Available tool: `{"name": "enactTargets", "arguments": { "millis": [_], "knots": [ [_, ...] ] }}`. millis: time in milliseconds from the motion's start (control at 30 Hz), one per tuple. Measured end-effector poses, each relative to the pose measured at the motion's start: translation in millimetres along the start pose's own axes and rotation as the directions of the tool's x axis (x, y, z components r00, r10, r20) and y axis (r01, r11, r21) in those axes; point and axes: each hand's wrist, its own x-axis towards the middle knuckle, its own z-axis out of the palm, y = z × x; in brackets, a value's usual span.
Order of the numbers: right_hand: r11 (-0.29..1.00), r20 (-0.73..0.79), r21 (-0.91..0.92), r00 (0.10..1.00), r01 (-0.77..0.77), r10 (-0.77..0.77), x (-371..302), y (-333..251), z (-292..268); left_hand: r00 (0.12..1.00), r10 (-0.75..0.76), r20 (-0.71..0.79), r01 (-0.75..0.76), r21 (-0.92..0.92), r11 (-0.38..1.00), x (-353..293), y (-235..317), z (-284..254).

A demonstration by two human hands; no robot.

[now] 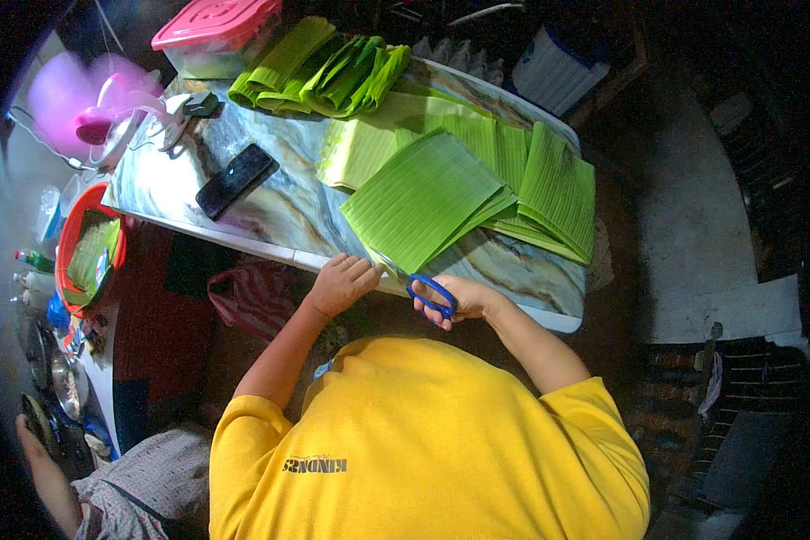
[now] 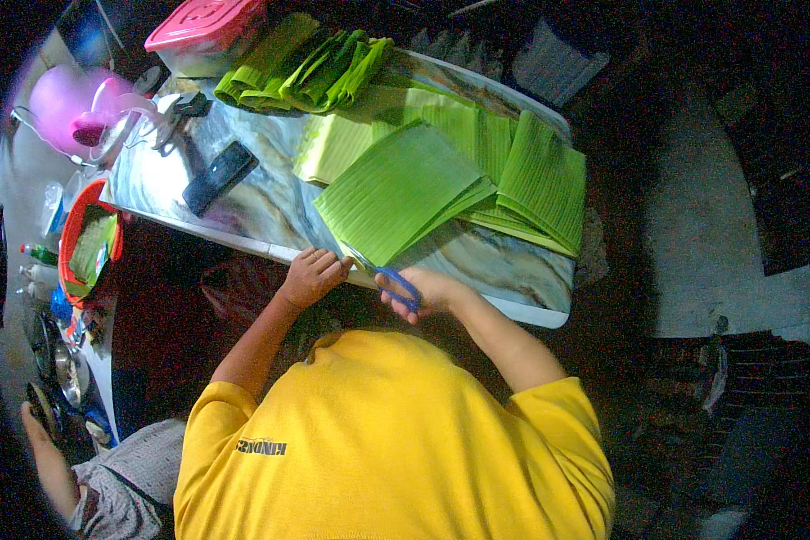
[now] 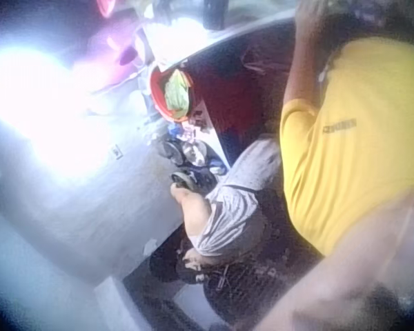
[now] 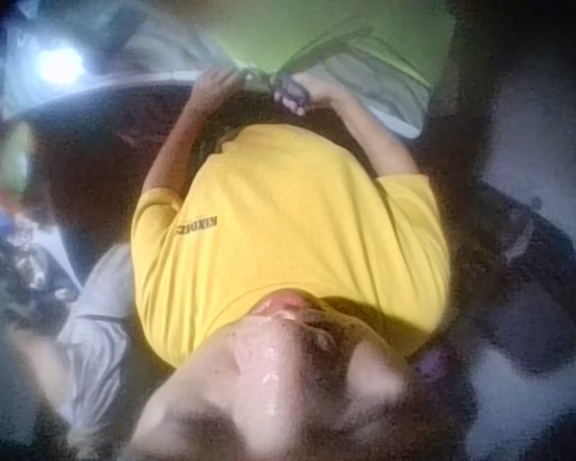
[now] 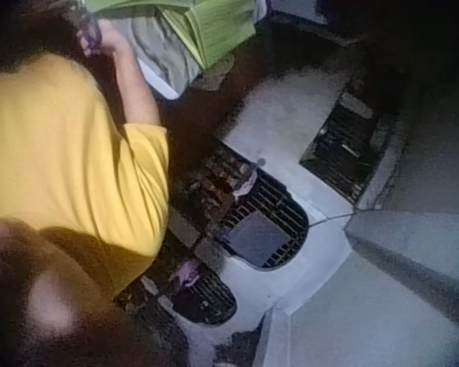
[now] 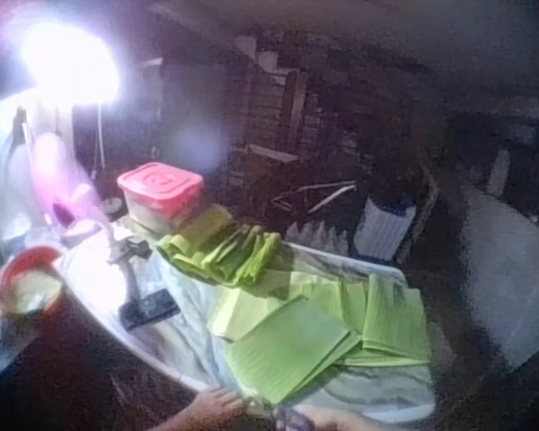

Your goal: The person uses blue-handled scissors to trim and cut large green banana leaves on a table. They repeatedly align the leaves, cut along edges, and stack the trimmed pieces. A second person is visible nearby but does not assist with the cutting.

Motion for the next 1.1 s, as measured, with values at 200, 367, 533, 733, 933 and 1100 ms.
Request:
{"name": "enactTargets", "arguments": {
  "millis": [200, 367, 533, 733, 933, 1100],
  "knots": [
    [0.997, 0.005, -0.055, 0.998, 0.060, -0.060, -3, -10, 0, 1.000, -0.002, 0.029, 0.004, -0.047, 0.999, 1, 2, -3],
    [0.999, 0.006, 0.009, 0.999, 0.043, -0.043, -1, -13, -2, 1.000, -0.009, 0.023, 0.010, -0.035, 0.999, -2, 1, 2],
    [1.000, 0.015, -0.001, 1.000, 0.024, -0.024, 6, -8, -5, 1.000, -0.021, -0.001, 0.021, -0.056, 0.998, 0, 2, 4],
    [1.000, -0.012, -0.001, 1.000, 0.007, -0.007, -1, -19, 0, 0.999, -0.014, 0.046, 0.015, -0.036, 0.999, -1, 3, 0],
    [0.996, 0.002, 0.087, 1.000, 0.008, -0.008, 8, -26, -4, 0.999, -0.022, 0.037, 0.024, -0.044, 0.999, -4, 2, 6],
    [0.999, 0.031, 0.035, 0.999, 0.023, -0.024, 9, -22, -4, 0.999, 0.001, 0.051, 0.004, -0.102, 0.995, -1, 10, -5]
  ]
}}
